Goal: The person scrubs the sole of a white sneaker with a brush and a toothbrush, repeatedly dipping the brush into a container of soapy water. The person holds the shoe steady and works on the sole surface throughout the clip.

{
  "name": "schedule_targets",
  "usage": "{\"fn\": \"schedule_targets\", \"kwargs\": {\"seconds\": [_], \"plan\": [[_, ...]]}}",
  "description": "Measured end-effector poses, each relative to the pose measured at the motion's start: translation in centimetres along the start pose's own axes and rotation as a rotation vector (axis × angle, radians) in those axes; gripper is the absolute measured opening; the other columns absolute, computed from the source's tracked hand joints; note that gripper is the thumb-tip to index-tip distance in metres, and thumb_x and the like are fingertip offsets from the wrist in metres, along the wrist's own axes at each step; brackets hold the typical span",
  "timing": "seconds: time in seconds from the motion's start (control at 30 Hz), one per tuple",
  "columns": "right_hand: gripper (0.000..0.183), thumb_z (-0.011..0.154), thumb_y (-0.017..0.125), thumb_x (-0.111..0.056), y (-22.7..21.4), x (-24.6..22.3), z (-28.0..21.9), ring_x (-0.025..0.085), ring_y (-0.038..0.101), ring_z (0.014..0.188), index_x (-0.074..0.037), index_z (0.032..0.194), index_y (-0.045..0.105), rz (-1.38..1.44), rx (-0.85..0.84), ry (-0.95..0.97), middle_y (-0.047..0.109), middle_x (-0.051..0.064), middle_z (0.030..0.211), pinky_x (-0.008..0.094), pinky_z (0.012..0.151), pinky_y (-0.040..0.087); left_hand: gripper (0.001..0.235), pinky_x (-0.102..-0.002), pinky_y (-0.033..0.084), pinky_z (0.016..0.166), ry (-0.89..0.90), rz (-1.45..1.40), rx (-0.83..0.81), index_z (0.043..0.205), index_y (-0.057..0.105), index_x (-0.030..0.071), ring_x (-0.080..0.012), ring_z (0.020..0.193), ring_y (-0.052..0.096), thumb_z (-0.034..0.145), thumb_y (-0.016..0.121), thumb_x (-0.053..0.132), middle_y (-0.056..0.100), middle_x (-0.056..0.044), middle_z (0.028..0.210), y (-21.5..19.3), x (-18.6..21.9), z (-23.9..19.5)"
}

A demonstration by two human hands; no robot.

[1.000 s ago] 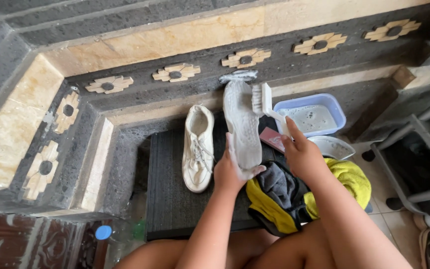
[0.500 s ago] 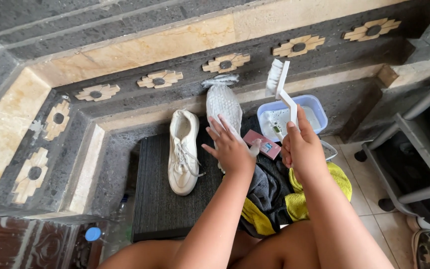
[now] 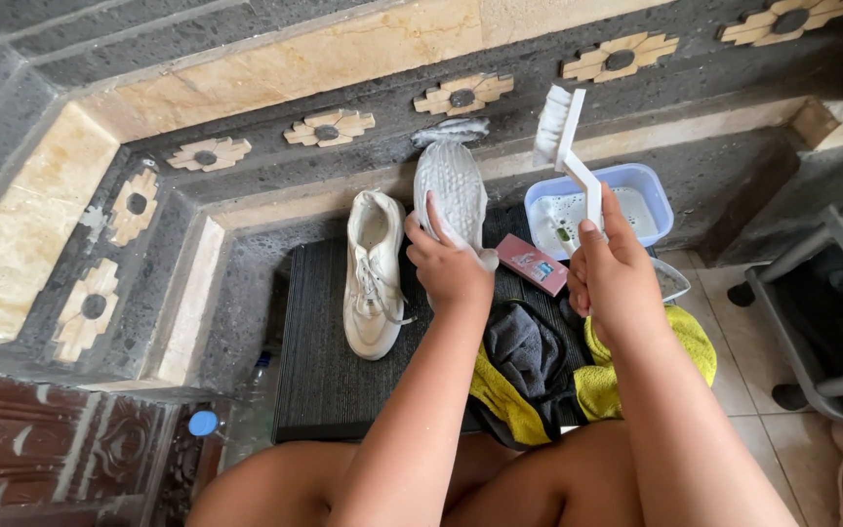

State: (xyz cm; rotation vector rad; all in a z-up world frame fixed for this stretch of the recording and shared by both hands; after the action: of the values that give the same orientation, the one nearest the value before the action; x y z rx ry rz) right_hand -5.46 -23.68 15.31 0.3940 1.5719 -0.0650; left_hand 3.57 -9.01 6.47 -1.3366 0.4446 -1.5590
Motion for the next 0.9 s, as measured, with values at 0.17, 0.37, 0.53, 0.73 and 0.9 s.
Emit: {"fn": "schedule_targets", "kwargs": {"seconds": [0.17, 0.37, 0.53, 0.73, 0.9], "plan": [[0.054, 0.11, 0.037, -0.014, -0.1, 0.3, 0.1, 0.01, 0.036, 0.042, -0.005, 0.162, 0.024, 0.005, 0.004, -0.03, 0.038, 0.001, 0.062, 0.023, 0.036, 0.031, 0.118, -0.063, 0.059, 0.081, 0.177, -0.24, 0.176, 0.156, 0.021, 0.011, -0.0516, 0.112, 0.054, 0.056, 0.084, 0.021, 0.029, -0.025, 0.141, 1.2, -3.7, 1.3], [0.054, 0.111, 0.037, -0.013, 0.0, 0.8, 0.4, 0.011, 0.035, 0.04, -0.005, 0.162, 0.024, 0.02, 0.001, -0.053, 0.036, 0.001, 0.061, 0.024, 0.035, 0.031, 0.106, -0.041, 0.054, 0.089, -0.01, -0.901, 0.048, 0.152, 0.014, 0.014, -0.0377, 0.111, 0.056, 0.068, 0.078, 0.011, 0.039, -0.024, 0.143, 2.5, -7.2, 1.8], [0.054, 0.111, 0.037, -0.013, 0.4, 0.6, 0.2, 0.01, 0.034, 0.041, -0.004, 0.162, 0.023, 0.009, 0.007, -0.058, 0.035, 0.001, 0.061, 0.024, 0.035, 0.031, 0.045, -0.044, 0.051, 0.104, -0.233, -1.022, -0.193, 0.13, 0.067, 0.019, -0.0391, 0.135, 0.053, 0.086, 0.069, 0.019, 0.016, -0.028, 0.163, -3.9, -4.4, 0.0], [0.054, 0.111, 0.037, -0.013, 0.7, 0.7, 0.2, 0.011, 0.035, 0.041, -0.003, 0.162, 0.023, -0.019, -0.007, -0.055, 0.037, 0.002, 0.061, 0.025, 0.036, 0.032, 0.066, -0.038, 0.056, 0.087, -0.483, -1.662, -0.593, 0.15, 0.047, 0.027, -0.0269, 0.106, 0.063, 0.09, 0.069, 0.039, 0.06, -0.024, 0.129, -0.5, -6.8, 0.2], [0.054, 0.111, 0.036, -0.013, 1.3, 0.5, 0.1, 0.011, 0.034, 0.04, -0.004, 0.163, 0.022, -0.033, -0.016, -0.057, 0.036, 0.002, 0.061, 0.025, 0.036, 0.032, 0.058, -0.042, 0.063, 0.072, -1.04, -2.095, -0.755, 0.131, 0.063, 0.012, -0.0329, 0.091, 0.071, 0.085, 0.071, 0.045, 0.068, -0.024, 0.111, -0.2, -6.4, -1.0]]}}
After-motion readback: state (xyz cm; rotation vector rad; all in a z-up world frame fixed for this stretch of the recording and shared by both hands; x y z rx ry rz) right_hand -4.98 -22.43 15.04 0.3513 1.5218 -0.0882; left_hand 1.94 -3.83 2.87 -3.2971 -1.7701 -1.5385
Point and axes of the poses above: each hand's wrist, its own z-axis towards the middle knuckle, its own y-axis out of the palm, x = y × z, the point moved 1 cm from there along z, towards the middle knuckle
